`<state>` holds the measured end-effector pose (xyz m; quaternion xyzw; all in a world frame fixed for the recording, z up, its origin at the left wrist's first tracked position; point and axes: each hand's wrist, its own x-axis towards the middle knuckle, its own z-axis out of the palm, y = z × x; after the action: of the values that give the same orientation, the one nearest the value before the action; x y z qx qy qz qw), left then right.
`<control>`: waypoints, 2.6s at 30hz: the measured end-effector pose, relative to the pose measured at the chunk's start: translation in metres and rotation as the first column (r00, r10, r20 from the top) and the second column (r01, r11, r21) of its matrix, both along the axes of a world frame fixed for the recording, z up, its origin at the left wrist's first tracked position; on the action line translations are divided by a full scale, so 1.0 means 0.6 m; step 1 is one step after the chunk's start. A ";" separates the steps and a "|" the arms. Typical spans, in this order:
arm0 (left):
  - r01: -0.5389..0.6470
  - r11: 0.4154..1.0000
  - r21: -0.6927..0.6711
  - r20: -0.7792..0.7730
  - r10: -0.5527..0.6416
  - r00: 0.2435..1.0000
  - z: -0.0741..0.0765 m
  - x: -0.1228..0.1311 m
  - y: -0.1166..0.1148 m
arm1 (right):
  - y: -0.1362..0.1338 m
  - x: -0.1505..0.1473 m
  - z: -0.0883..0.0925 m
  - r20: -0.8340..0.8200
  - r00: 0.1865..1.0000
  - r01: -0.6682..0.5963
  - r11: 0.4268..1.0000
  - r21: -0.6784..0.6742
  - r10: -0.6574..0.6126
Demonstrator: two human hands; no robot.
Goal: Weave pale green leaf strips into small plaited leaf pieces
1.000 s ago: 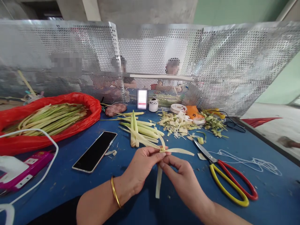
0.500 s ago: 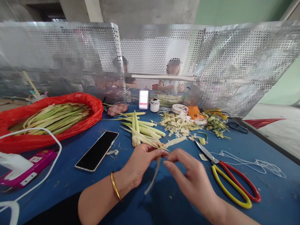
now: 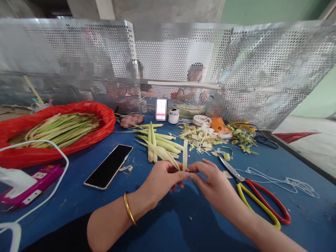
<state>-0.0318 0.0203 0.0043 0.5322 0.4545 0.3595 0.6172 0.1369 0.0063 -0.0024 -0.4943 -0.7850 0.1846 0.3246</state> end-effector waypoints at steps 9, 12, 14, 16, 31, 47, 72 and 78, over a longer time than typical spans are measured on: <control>-0.067 0.997 -0.047 0.017 0.068 0.998 0.007 0.003 0.000 | 0.000 0.005 0.008 0.004 1.000 -0.012 1.000 0.028 0.011; -0.076 0.995 -0.069 0.030 0.078 0.997 0.013 0.003 0.001 | 0.001 0.010 0.019 -0.008 1.000 -0.024 1.000 0.017 0.024; -0.101 0.991 -0.085 0.018 0.103 0.995 0.017 0.002 0.003 | 0.002 0.014 0.026 -0.010 1.000 -0.025 1.000 0.002 0.025; -0.118 0.987 -0.111 0.004 0.119 0.993 0.017 -0.001 0.006 | 0.004 0.018 0.030 -0.011 1.000 -0.029 0.999 -0.017 0.029; -0.025 0.950 -0.312 0.171 0.082 0.982 -0.009 -0.008 0.023 | 0.029 0.014 0.001 -0.207 0.976 0.001 0.960 -0.280 -0.062; 0.051 0.985 -0.162 0.087 -0.037 0.995 -0.018 0.011 -0.005 | 0.007 -0.015 -0.017 -0.575 0.791 -0.013 0.934 -0.357 -0.209; 0.201 0.977 -0.070 -0.146 -0.210 0.967 -0.020 0.017 -0.019 | -0.001 -0.018 -0.015 -0.437 0.882 0.062 0.962 -0.267 -0.178; 0.258 0.956 -0.141 -0.122 -0.275 0.954 -0.017 0.015 -0.019 | -0.004 -0.021 -0.021 -0.453 0.875 0.083 0.974 -0.210 -0.172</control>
<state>-0.0231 0.0087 -0.0062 0.5735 0.4420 0.2057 0.6583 0.1242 0.0041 -0.0148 -0.5136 -0.6285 0.3483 0.4689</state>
